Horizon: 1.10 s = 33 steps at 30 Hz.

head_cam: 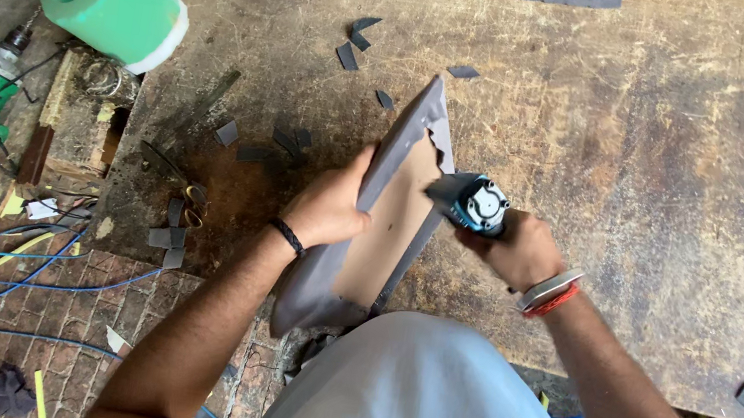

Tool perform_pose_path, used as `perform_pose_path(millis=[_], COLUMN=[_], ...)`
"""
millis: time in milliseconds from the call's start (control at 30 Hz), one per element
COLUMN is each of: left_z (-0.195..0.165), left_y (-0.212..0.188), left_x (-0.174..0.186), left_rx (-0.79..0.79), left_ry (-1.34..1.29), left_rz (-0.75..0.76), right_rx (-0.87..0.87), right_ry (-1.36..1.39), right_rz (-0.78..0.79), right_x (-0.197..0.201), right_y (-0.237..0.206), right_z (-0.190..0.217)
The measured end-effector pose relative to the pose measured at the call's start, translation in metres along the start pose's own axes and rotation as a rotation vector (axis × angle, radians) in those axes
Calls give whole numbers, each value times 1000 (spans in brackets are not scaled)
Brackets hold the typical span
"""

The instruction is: The person staples gray fabric onto a wooden frame panel using a pneumatic staple gun, folds the fabric edges over the frame, trims the excess fabric with shears, and presses the fabric flat. They then pick up a long foam strip from the table and handle a smaller fabric piece on the floor.

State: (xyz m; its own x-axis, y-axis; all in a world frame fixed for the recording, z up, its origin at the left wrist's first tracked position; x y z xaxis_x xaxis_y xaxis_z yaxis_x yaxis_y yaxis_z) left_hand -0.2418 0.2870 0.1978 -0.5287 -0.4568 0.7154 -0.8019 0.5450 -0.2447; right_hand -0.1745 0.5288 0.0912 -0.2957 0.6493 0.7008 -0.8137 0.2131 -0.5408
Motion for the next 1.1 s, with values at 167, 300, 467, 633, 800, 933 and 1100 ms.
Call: perform_pose_path(millis=[167,300,467,633,800,933,1100], left_z=[-33,-60,-51,-49,-24,-5,1], left_y=[31,101,117,12,-1,1,-4], left_x=[20,11,-38,-67,-70,-48,-21], left_rx=[-63,-136,-299,-712,-683,-573,-462], left_ry=[1,4,-473,-852,-565,-297,-96], left_rz=[-112,-112,11,8,-277,-493,-590], right_rx=[-21,-123,218,1218,1300,1122,1035], right_ry=[-66,-240,30,67,185,234,314], right_rz=[-215,-300,-454,-535,-178,-230,-219], right_x=[3,7,52,86,93,81,74], right_y=[30,27,-26,-115,-98,-68,-52], right_z=[-85,-125,-44,103,146,164,183])
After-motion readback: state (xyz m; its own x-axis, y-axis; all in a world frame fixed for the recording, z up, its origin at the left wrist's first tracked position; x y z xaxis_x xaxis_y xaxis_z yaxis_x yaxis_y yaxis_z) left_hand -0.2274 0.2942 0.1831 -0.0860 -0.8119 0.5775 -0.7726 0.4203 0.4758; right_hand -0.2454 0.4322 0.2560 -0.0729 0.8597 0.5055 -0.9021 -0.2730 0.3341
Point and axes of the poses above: each hand's wrist, its own y-axis towards the middle knuckle, its own x-axis out of the back of the hand, z = x × y, the point moved 10 cm from there along y, towards the middle knuckle, and after that the axes turned 11 degrees about -x, right-handed, at the moved point
